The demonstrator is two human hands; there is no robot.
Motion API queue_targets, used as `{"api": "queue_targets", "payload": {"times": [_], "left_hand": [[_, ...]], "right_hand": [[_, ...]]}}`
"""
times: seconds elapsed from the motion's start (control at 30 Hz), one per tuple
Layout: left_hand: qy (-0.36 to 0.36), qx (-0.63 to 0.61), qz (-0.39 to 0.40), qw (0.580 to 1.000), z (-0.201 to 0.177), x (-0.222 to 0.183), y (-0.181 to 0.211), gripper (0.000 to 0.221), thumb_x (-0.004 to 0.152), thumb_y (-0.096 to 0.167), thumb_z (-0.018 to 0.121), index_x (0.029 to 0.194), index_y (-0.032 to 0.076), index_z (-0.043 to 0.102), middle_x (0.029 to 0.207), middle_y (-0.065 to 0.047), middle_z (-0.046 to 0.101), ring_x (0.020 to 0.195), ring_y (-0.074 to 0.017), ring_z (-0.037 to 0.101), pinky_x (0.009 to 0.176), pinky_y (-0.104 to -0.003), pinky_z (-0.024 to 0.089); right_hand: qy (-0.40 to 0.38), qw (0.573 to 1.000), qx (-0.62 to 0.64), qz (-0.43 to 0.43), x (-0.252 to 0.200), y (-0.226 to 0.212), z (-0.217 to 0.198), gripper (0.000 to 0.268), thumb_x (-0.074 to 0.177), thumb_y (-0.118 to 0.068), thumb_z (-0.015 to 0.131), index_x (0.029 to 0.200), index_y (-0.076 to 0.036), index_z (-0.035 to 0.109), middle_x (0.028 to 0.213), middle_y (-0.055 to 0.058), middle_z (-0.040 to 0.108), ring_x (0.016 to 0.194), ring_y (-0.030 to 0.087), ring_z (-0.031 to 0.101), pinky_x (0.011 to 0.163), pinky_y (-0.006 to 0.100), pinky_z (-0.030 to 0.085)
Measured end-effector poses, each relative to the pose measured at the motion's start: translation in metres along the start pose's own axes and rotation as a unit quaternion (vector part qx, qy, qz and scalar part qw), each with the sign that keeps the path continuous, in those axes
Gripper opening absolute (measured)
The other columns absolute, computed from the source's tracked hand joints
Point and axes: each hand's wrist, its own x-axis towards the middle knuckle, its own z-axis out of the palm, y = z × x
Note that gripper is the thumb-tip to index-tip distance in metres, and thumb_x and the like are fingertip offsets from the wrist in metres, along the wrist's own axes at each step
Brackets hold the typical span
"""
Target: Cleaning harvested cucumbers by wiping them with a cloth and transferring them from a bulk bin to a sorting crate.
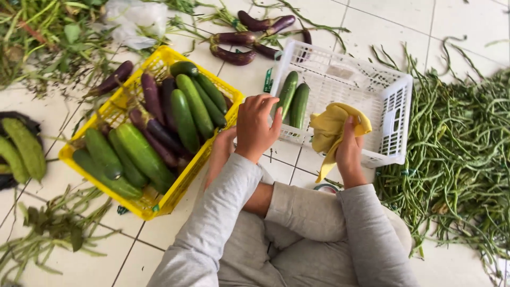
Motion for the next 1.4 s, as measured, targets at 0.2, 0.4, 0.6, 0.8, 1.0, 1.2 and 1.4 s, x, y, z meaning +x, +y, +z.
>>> {"api": "queue_targets", "payload": {"times": [0.2,0.4,0.6,0.8,1.0,1.2,1.4], "left_hand": [[0.084,0.156,-0.075,0.981,-0.101,-0.030,-0.005,0.067,0.084,0.032,0.074,0.139,0.000,0.053,0.129,-0.024,0.059,0.111,-0.0467,0.056,0.086,-0.055,0.045],[-0.033,0.348,-0.175,0.920,-0.108,-0.066,-0.057,0.097,0.088,0.043,0.074,0.164,0.010,0.023,0.162,-0.014,0.028,0.136,-0.0386,0.035,0.102,-0.048,0.031],[-0.041,0.232,-0.226,0.945,-0.121,-0.072,-0.064,0.086,0.101,0.037,0.066,0.166,0.015,0.014,0.141,-0.028,0.050,0.128,-0.0423,0.051,0.101,-0.052,0.033],[0.001,0.128,-0.235,0.964,-0.120,-0.086,-0.087,0.076,0.103,0.022,0.062,0.164,0.013,0.018,0.147,-0.021,0.054,0.119,-0.0371,0.060,0.098,-0.051,0.037],[0.052,0.079,-0.180,0.979,-0.132,-0.072,-0.061,0.073,0.101,0.011,0.064,0.163,0.016,0.026,0.143,-0.017,0.053,0.113,-0.0393,0.058,0.092,-0.049,0.047],[0.184,0.011,-0.005,0.983,-0.128,-0.033,-0.018,0.071,0.100,0.023,0.072,0.157,0.003,0.035,0.152,-0.017,0.048,0.119,-0.0342,0.058,0.101,-0.043,0.048],[0.045,-0.348,-0.106,0.931,-0.072,-0.004,0.044,0.088,0.097,0.024,0.071,0.163,0.009,0.015,0.133,-0.026,0.056,0.094,-0.0346,0.069,0.073,-0.040,0.062]], "right_hand": [[-0.012,1.000,-0.010,-0.013,-0.001,0.002,-0.001,0.049,0.113,-0.044,0.045,0.138,-0.002,0.052,0.129,0.021,0.059,0.123,0.031,0.056,0.111,0.053,0.040],[-0.048,0.999,-0.005,-0.002,0.003,0.022,0.000,0.046,0.113,-0.044,0.047,0.138,-0.006,0.054,0.127,0.017,0.060,0.121,0.026,0.055,0.110,0.051,0.040],[-0.081,0.995,-0.048,-0.019,-0.005,0.021,-0.003,0.045,0.115,-0.037,0.044,0.140,-0.001,0.052,0.128,0.023,0.059,0.123,0.036,0.056,0.111,0.055,0.039],[-0.083,0.995,-0.025,-0.042,-0.010,0.002,0.005,0.042,0.115,-0.033,0.041,0.139,-0.001,0.055,0.127,0.023,0.061,0.123,0.032,0.057,0.111,0.053,0.041],[-0.096,0.994,-0.034,-0.049,-0.015,0.000,0.008,0.039,0.114,-0.028,0.043,0.136,0.001,0.058,0.124,0.027,0.062,0.120,0.039,0.059,0.109,0.055,0.043],[-0.083,0.995,-0.008,-0.045,-0.017,-0.016,0.012,0.039,0.113,-0.025,0.042,0.135,0.003,0.057,0.126,0.028,0.062,0.121,0.038,0.059,0.109,0.056,0.043],[0.016,0.994,0.091,-0.059,-0.002,0.044,-0.009,0.035,0.113,-0.031,0.046,0.133,-0.004,0.057,0.122,0.014,0.063,0.114,0.022,0.060,0.105,0.047,0.050]]}}
